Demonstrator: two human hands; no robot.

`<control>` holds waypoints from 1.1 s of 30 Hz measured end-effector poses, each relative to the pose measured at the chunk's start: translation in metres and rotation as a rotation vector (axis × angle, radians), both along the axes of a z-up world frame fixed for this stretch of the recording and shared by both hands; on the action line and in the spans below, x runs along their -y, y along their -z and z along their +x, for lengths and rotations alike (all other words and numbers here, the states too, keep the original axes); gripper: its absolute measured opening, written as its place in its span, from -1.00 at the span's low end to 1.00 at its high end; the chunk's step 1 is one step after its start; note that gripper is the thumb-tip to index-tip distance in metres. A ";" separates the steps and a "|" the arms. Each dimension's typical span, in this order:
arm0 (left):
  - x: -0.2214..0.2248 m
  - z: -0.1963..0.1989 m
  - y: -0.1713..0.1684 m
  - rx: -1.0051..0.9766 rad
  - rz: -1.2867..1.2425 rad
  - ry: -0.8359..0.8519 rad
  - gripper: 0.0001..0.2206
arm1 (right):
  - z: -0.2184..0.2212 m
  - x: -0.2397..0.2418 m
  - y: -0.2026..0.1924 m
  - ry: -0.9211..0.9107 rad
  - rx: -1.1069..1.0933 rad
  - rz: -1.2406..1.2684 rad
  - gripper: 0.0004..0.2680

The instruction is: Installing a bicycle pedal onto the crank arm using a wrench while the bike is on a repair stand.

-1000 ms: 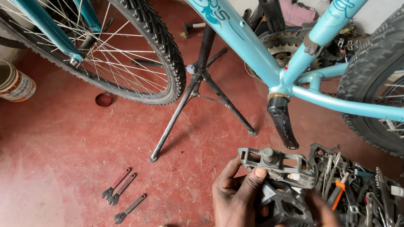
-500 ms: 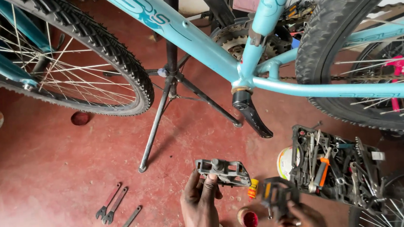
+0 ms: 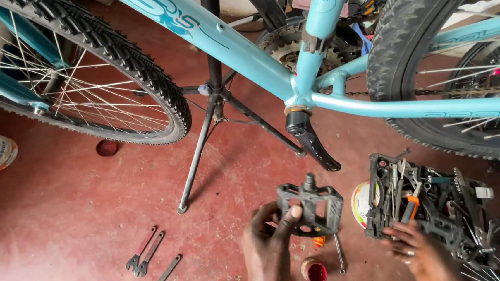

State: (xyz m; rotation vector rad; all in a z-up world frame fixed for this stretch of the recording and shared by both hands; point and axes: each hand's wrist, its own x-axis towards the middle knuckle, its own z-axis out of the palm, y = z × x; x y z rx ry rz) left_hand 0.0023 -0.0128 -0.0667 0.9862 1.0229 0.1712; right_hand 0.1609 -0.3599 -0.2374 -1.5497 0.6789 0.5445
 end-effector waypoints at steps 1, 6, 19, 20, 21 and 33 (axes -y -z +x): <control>0.005 0.002 0.002 -0.024 -0.030 0.008 -0.70 | -0.021 -0.042 -0.032 -0.137 0.063 0.154 -0.67; 0.018 0.012 0.002 -0.175 0.026 0.281 -0.66 | -0.099 -0.149 -0.098 -0.519 0.331 0.642 -0.63; -0.006 0.047 0.054 0.578 0.246 0.497 -0.65 | -0.105 -0.208 -0.167 -0.267 0.315 0.037 -0.83; -0.008 0.046 0.071 1.141 0.508 0.496 -0.62 | -0.103 -0.209 -0.172 -0.320 0.350 0.024 -0.82; -0.010 0.052 0.061 1.142 0.508 0.496 -0.62 | -0.103 -0.210 -0.171 -0.319 0.350 0.023 -0.82; -0.015 0.078 0.034 0.350 -0.558 0.478 -0.74 | -0.096 -0.215 -0.170 -0.230 0.291 0.069 -0.85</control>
